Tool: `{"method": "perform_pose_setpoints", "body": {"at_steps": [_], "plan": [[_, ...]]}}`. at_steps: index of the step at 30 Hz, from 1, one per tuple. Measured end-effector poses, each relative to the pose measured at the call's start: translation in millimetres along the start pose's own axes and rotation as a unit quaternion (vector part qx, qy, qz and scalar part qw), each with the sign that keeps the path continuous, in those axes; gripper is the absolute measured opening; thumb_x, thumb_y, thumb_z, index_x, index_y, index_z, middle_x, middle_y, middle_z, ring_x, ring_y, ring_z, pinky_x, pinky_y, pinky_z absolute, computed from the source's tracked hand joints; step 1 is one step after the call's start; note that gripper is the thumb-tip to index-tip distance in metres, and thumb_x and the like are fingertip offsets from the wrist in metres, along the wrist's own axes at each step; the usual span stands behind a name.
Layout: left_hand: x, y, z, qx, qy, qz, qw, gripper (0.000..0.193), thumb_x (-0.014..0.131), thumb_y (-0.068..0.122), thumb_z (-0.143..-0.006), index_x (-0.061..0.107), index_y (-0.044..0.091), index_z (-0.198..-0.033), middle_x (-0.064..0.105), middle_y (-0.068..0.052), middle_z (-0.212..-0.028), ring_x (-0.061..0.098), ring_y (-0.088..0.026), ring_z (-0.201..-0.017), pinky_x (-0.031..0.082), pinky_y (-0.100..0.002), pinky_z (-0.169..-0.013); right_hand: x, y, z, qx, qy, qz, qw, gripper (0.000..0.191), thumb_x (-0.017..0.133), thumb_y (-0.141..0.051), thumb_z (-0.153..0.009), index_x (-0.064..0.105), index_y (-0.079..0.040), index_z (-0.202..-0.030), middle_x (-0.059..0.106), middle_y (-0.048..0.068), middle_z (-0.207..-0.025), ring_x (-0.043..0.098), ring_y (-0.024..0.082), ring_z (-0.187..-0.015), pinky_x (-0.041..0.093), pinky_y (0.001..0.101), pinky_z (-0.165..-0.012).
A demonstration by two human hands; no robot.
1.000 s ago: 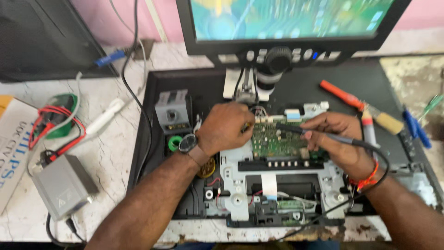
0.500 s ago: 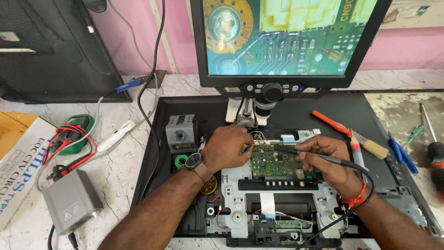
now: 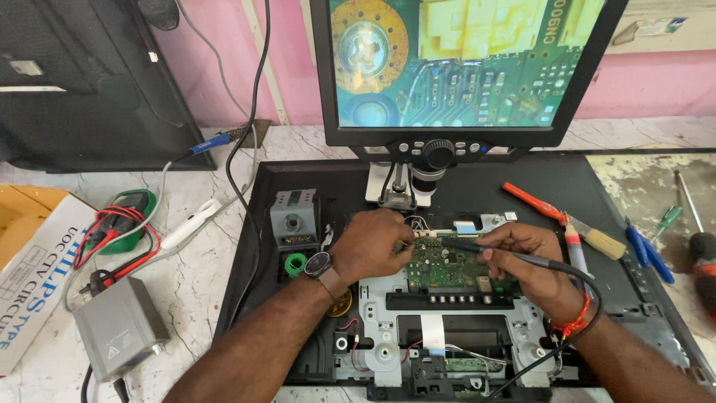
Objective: The person uses a soldering iron and solder wire to reflow or repair joints on a green circuit board mounted in a disassembled appliance. They repeatedly apply heat and solder to specific points while referencing a digital microscope display.
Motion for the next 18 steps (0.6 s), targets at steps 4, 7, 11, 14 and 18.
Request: {"method": "perform_pose_setpoints", "body": {"at_steps": [4,7,11,14,18], "plan": [[5.2,-3.8,-1.1,-0.031,-0.044,0.008,0.999,0.015,0.070,0.022,-0.081,0.078,0.010,-0.086,0.069,-0.007,-0.081,0.069,-0.028,-0.084,0.054,-0.046,-0.074,0.2,-0.3,-0.9,0.000,0.002,-0.002,1.000,0.020,0.067,-0.002,-0.088,0.073,0.007,-0.104,0.075,0.016,-0.082,0.064,0.015,-0.062,0.052,0.0280,-0.055],[3.5,-4.0,-0.8,-0.028,-0.041,0.010,0.999,0.016,0.070,0.022,-0.081,0.078,0.009,-0.087,0.070,-0.007,-0.081,0.069,-0.029,-0.084,0.055,-0.046,-0.075,1.2,-1.4,-1.3,-0.008,-0.009,-0.008,1.000,0.020,0.067,-0.004,-0.088,0.072,0.006,-0.105,0.074,0.014,-0.082,0.065,0.014,-0.063,0.052,0.0276,-0.055],[3.2,-4.5,-1.2,-0.035,-0.035,-0.001,0.999,0.015,0.070,0.020,-0.080,0.078,0.009,-0.085,0.070,-0.008,-0.082,0.069,-0.030,-0.084,0.055,-0.047,-0.075,0.0,1.4,-0.2,0.007,0.000,-0.005,1.000,0.020,0.067,-0.004,-0.088,0.072,0.007,-0.104,0.076,0.015,-0.081,0.064,0.015,-0.062,0.052,0.0281,-0.054],[1.8,-5.4,-1.6,-0.032,-0.024,-0.018,0.999,0.014,0.069,0.020,-0.078,0.076,0.009,-0.082,0.070,-0.009,-0.082,0.068,-0.031,-0.084,0.055,-0.047,-0.074,2.7,0.1,-1.4,-0.006,-0.009,-0.023,1.000,0.019,0.068,-0.004,-0.088,0.072,0.007,-0.104,0.074,0.015,-0.082,0.064,0.015,-0.062,0.052,0.0285,-0.054],[1.5,-6.9,-0.5,-0.035,-0.019,-0.030,0.999,0.013,0.069,0.020,-0.078,0.073,0.008,-0.077,0.067,-0.010,-0.079,0.068,-0.032,-0.083,0.054,-0.049,-0.073,6.5,-2.5,-2.2,-0.011,-0.024,-0.013,1.000,0.022,0.069,-0.003,-0.089,0.073,0.007,-0.108,0.073,0.013,-0.081,0.066,0.014,-0.065,0.055,0.0286,-0.058]]}}
Point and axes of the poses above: each hand's wrist, its own z-axis away from the middle knuckle, its own x-axis out of the palm, y = z × x, the point moved 7 cm from there along -z, towards the middle knuckle
